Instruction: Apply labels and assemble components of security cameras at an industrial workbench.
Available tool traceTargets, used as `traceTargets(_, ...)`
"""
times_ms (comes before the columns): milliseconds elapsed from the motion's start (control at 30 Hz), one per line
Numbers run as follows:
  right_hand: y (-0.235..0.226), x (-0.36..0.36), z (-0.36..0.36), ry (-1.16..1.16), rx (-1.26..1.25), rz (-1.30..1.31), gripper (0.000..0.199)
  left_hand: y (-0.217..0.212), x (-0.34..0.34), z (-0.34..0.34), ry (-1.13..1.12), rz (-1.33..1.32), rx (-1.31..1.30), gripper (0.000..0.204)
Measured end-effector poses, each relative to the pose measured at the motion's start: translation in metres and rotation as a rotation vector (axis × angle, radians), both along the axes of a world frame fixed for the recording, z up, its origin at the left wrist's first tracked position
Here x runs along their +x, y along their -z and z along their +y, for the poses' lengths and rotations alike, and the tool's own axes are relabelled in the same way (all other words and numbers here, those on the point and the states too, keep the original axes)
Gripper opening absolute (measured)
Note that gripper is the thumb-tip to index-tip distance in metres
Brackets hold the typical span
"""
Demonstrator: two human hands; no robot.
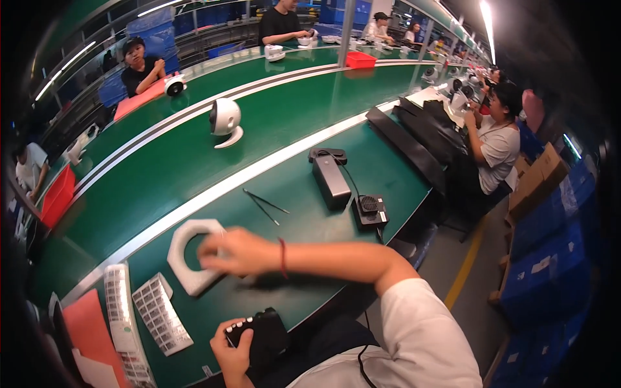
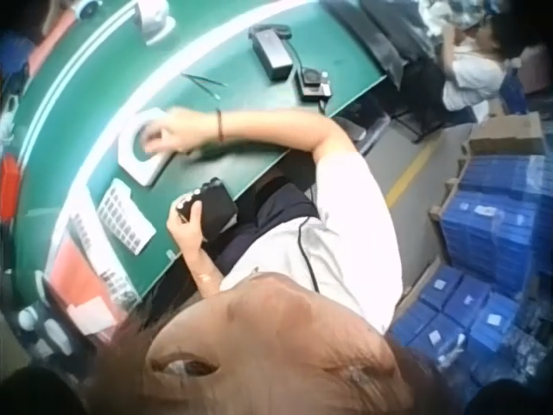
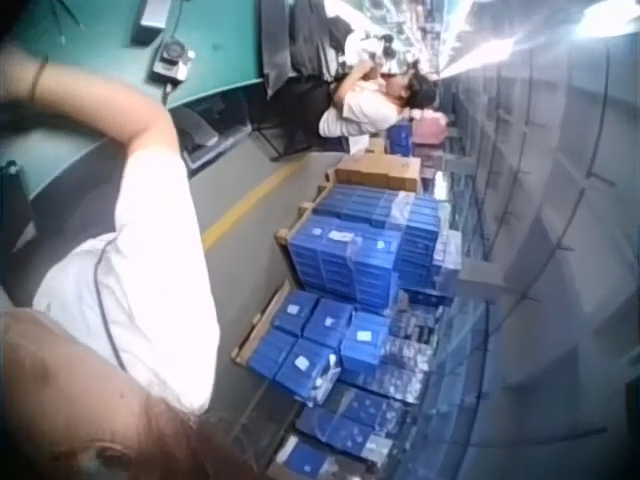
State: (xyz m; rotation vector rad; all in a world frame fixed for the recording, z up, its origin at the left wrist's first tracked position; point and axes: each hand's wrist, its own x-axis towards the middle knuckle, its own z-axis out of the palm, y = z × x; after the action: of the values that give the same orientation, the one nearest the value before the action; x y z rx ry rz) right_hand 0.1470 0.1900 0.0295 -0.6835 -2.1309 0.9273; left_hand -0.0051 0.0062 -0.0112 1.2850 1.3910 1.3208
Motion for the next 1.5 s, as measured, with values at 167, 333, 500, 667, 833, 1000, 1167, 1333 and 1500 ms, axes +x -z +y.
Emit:
traceTargets(167, 0.013, 0.01, -0.078, -0.263, 0.472, 0.093, 0.029, 0.01, 0.0, 0.005, -0.04, 0.236, 0.155, 0.032)
traceTargets(333, 0.03, 0.006, -0.071, -0.262, 0.351, 0.11, 0.015, 0.009, 0.002, 0.005, 0.057, 0.096, 0.021, 0.024)
traceTargets(500, 0.033, 0.025, -0.063, -0.13, 0.324, 0.14, 0.022, 0.005, 0.011, 0.007, -0.033, 0.182, 0.017, 0.023)
traceTargets(667, -0.045, 0.161, 0.001, 0.617, 0.367, 0.467, 0.021, 0.011, -0.005, 0.0, -0.031, -0.009, -0.002, 0.024)
traceTargets(833, -0.078, 0.497, 0.026, 1.557, 0.29, 0.397, 0.028, 0.004, 0.007, -0.001, 0.034, -0.005, 0.013, 0.024)
traceTargets(1000, -0.1, 0.623, -0.04, 1.619, 0.246, 0.369, 0.036, 0.008, 0.002, 0.0, 0.03, -0.001, 0.02, 0.022)
traceTargets(1167, -0.083, 0.48, -0.038, 1.292, 0.359, 0.461, 0.034, 0.006, 0.004, 0.002, 0.039, 0.012, 0.027, 0.021)
traceTargets(1333, -0.012, 0.187, -0.083, 0.352, 0.321, -0.064, 0.021, 0.009, 0.005, 0.006, 0.055, 0.057, 0.034, 0.021)
traceTargets(1500, 0.047, 0.058, -0.118, 0.047, 0.33, 0.011, 0.044, 0.012, 0.004, 0.005, 0.071, 0.047, 0.042, 0.021)
